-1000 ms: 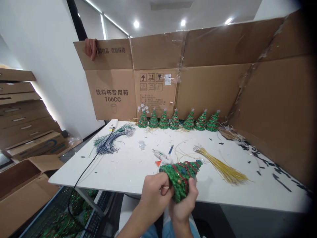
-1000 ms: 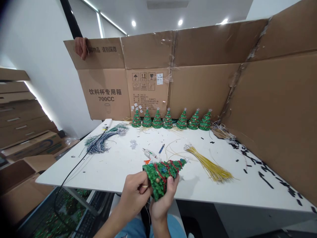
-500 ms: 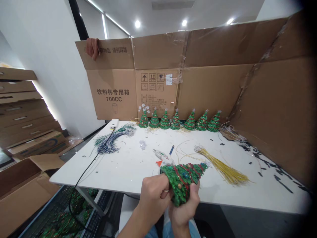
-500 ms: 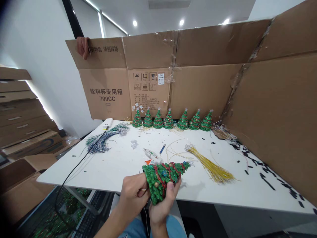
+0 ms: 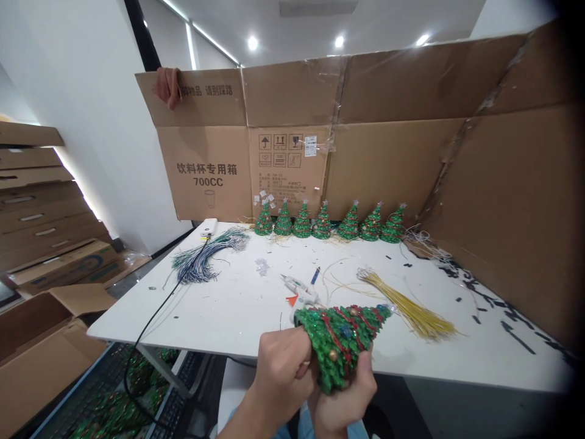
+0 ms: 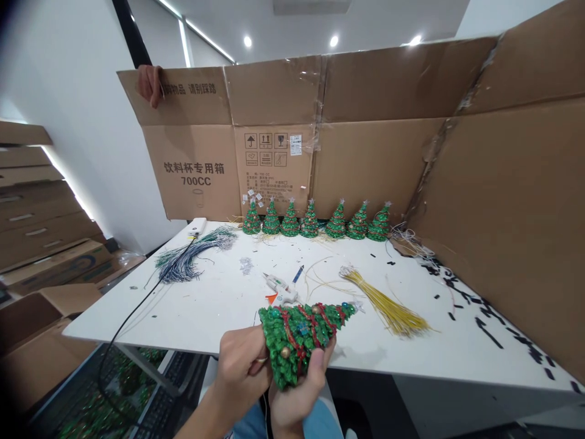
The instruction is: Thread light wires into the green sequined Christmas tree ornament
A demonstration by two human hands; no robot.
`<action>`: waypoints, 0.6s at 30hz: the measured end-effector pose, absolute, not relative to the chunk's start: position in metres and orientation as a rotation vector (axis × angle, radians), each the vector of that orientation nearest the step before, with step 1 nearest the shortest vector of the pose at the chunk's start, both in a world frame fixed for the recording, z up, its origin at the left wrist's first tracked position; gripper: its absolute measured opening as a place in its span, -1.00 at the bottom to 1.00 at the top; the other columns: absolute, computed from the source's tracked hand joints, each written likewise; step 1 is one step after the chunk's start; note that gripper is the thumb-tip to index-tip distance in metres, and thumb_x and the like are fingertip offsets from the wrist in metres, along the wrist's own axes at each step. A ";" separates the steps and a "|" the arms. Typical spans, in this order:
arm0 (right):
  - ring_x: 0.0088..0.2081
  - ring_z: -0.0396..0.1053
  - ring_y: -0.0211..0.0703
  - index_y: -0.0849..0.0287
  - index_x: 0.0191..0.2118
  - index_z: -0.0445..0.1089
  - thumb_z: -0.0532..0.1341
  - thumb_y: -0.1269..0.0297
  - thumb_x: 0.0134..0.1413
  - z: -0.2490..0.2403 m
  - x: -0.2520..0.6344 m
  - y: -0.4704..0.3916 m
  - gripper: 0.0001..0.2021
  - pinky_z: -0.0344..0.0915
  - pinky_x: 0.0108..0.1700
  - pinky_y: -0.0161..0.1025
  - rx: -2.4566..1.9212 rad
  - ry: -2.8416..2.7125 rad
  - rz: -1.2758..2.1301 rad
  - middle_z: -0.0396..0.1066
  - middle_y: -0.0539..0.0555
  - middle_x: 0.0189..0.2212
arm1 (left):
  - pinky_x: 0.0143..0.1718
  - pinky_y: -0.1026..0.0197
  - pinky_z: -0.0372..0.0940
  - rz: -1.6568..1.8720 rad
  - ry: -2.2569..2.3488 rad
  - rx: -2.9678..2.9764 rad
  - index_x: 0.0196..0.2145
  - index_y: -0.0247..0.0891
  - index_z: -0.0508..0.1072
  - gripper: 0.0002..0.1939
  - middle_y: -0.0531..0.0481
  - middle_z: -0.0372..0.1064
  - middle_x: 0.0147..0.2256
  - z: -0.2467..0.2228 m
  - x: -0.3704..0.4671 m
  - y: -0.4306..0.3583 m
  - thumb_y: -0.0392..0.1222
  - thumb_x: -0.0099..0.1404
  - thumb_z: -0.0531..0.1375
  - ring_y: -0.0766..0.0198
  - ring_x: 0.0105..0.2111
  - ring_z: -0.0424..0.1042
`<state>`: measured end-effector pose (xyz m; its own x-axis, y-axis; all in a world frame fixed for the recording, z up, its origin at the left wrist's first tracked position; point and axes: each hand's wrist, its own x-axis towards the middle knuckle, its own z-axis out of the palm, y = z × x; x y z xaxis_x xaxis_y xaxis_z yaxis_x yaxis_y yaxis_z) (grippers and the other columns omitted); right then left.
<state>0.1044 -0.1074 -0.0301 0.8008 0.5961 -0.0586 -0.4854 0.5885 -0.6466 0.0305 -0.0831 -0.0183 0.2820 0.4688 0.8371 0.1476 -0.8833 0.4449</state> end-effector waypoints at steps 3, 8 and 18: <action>0.05 0.45 0.13 0.02 0.39 0.15 0.10 -0.02 0.27 -0.027 0.104 -0.108 -0.38 0.38 -0.02 0.04 -0.710 -0.149 0.617 0.45 0.09 0.15 | -0.47 0.17 -0.22 1.667 0.554 2.252 -0.46 -0.15 -0.10 -0.55 0.17 -0.17 -0.53 -0.020 0.033 -0.084 -0.61 0.10 0.09 0.36 -0.54 -0.10; 0.06 0.43 0.09 0.04 0.36 0.17 0.13 0.02 0.25 -0.027 0.107 -0.107 -0.40 0.35 -0.02 -0.03 -0.731 -0.192 0.598 0.45 0.07 0.14 | -0.48 0.17 -0.20 1.732 0.580 2.247 -0.47 -0.15 -0.08 -0.55 0.17 -0.15 -0.53 -0.015 0.036 -0.088 -0.61 0.16 0.10 0.37 -0.55 -0.08; -0.20 0.45 -0.09 0.00 0.36 0.17 0.10 0.02 0.31 -0.035 0.110 -0.104 -0.44 0.36 -0.23 -0.20 -0.689 -0.241 0.651 0.42 0.04 0.16 | -0.49 0.19 -0.15 1.767 0.638 2.288 -0.44 -0.15 0.03 -0.60 0.17 -0.08 -0.53 -0.021 0.038 -0.085 -0.56 0.29 0.12 0.38 -0.54 -0.02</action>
